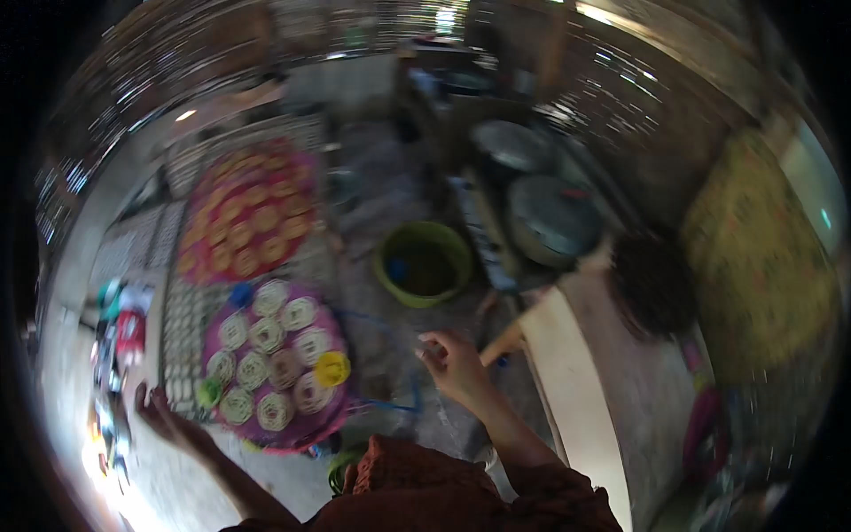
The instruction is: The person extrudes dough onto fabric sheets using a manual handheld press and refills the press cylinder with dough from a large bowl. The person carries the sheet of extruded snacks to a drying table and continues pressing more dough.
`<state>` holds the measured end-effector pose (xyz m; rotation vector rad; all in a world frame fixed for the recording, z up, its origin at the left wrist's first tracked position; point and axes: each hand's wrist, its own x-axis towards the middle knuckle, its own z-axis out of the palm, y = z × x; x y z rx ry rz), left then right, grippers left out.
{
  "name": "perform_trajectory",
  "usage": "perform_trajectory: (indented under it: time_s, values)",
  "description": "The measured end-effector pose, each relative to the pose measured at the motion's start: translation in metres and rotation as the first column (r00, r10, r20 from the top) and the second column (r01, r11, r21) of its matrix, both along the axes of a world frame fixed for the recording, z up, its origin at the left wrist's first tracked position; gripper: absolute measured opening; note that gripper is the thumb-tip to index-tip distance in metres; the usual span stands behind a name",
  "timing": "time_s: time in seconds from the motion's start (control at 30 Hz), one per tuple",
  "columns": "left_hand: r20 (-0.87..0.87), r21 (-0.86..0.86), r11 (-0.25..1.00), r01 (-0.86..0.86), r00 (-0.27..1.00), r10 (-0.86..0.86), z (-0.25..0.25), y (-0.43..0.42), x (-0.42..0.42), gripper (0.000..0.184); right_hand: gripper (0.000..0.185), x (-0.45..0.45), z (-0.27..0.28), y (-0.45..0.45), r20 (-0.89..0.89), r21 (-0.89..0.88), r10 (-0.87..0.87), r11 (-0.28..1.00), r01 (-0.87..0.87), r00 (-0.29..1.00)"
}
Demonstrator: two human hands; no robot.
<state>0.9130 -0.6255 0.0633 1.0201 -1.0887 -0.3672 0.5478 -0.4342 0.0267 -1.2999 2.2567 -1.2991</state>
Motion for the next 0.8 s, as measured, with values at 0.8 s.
perform_trajectory:
  time_s: [0.8]
  values:
    - [0.672, 0.292, 0.110, 0.950, -0.122, -0.731, -0.077, 0.427, -0.769, 0.047, 0.013, -0.099, -0.070, 0.718, 0.031, -0.201, -0.993, 0.104, 0.974, 0.112]
